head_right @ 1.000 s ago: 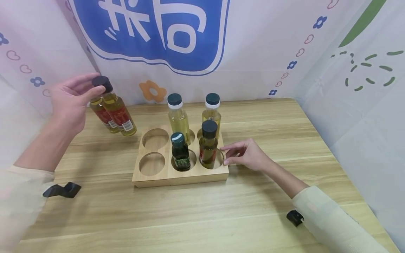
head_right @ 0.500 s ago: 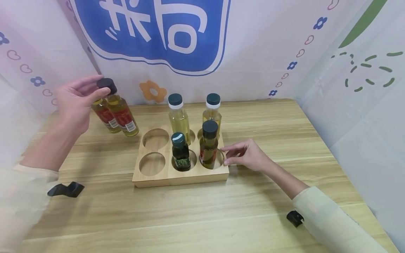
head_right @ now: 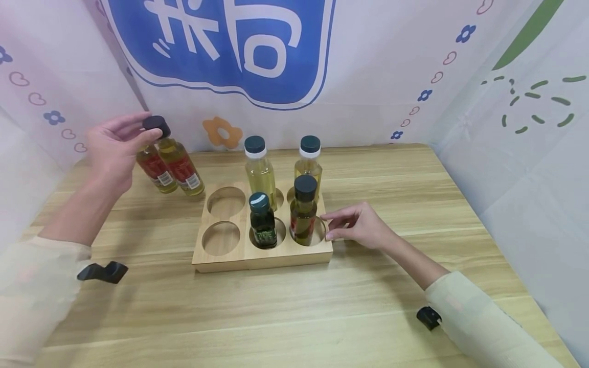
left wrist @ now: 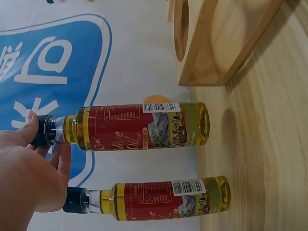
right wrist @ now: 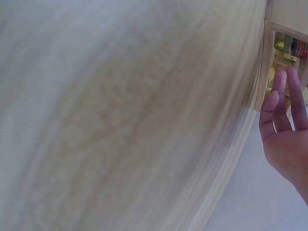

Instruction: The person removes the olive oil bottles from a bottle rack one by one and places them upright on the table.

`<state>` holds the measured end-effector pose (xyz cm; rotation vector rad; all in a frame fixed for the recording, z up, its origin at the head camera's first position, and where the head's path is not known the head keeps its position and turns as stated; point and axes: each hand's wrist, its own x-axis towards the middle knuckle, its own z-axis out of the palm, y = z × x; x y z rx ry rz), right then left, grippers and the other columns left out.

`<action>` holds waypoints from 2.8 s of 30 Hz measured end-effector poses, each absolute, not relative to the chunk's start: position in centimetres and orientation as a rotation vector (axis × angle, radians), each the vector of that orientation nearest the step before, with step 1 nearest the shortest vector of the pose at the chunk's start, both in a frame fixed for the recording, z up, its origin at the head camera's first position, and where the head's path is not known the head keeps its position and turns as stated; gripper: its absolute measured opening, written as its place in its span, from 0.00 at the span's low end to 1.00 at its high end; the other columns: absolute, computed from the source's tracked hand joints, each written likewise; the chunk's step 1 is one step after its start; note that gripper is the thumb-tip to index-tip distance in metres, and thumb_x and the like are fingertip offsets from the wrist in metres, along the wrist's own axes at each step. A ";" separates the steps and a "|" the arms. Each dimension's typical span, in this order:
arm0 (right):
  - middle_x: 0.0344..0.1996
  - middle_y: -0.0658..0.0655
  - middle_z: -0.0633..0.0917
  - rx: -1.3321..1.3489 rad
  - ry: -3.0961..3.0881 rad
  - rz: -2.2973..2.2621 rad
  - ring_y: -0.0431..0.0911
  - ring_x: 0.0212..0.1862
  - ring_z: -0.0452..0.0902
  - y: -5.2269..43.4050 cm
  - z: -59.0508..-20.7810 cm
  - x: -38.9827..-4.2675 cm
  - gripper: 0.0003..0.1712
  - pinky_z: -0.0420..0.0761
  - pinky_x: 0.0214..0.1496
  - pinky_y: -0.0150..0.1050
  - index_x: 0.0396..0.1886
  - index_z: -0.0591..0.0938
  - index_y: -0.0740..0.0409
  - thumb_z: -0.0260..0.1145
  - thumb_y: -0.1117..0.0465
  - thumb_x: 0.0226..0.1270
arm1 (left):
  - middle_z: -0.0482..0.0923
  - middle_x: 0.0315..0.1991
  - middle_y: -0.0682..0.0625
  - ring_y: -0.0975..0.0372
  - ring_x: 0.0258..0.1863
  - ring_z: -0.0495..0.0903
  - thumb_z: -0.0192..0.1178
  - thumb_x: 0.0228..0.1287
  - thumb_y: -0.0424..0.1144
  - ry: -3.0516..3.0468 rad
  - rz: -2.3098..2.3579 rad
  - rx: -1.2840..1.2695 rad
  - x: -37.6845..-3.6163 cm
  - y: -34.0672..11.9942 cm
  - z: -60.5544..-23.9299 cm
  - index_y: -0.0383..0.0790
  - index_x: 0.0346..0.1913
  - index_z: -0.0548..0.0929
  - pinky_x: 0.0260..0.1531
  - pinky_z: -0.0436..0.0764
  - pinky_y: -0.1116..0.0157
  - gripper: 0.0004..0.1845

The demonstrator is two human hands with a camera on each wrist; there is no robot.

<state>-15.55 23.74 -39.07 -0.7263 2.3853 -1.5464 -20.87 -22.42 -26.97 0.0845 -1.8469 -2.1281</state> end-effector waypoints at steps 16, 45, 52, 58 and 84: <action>0.40 0.65 0.91 -0.665 2.399 -1.524 0.43 0.38 0.88 23.6 -38.9 -15.3 0.24 0.89 0.42 0.36 0.52 0.86 0.71 0.79 0.74 0.53 | 0.91 0.39 0.53 0.67 0.38 0.90 0.81 0.45 0.24 -1.778 -2.194 0.159 -22.2 -22.9 -27.7 0.38 0.49 0.91 0.45 0.86 0.74 0.23; 0.40 0.66 0.91 -0.664 2.383 -1.547 0.43 0.37 0.89 23.5 -38.7 -15.5 0.24 0.89 0.40 0.36 0.51 0.86 0.71 0.79 0.75 0.52 | 0.91 0.37 0.53 0.67 0.35 0.90 0.82 0.42 0.23 -1.780 -2.206 0.187 -23.5 -23.2 -28.5 0.38 0.46 0.92 0.41 0.88 0.72 0.23; 0.40 0.66 0.91 -0.672 2.381 -1.552 0.43 0.38 0.89 23.6 -38.9 -15.5 0.24 0.89 0.41 0.37 0.52 0.86 0.72 0.79 0.75 0.52 | 0.91 0.37 0.54 0.67 0.37 0.90 0.83 0.42 0.24 -1.809 -2.188 0.197 -23.7 -23.2 -28.5 0.38 0.47 0.92 0.41 0.88 0.72 0.23; 0.40 0.65 0.91 -0.674 2.385 -1.549 0.43 0.38 0.89 23.7 -39.0 -15.5 0.24 0.89 0.41 0.37 0.52 0.86 0.71 0.79 0.75 0.52 | 0.91 0.39 0.54 0.67 0.41 0.89 0.83 0.43 0.26 -1.853 -2.162 0.225 -23.9 -23.1 -28.5 0.39 0.48 0.92 0.42 0.87 0.73 0.24; 0.42 0.65 0.91 -0.697 2.389 -1.537 0.43 0.38 0.89 23.6 -38.7 -15.4 0.23 0.89 0.40 0.35 0.52 0.86 0.71 0.79 0.75 0.53 | 0.86 0.58 0.46 0.71 0.42 0.88 0.80 0.53 0.34 -2.137 -1.950 0.187 -24.1 -22.9 -28.3 0.37 0.60 0.86 0.57 0.83 0.70 0.29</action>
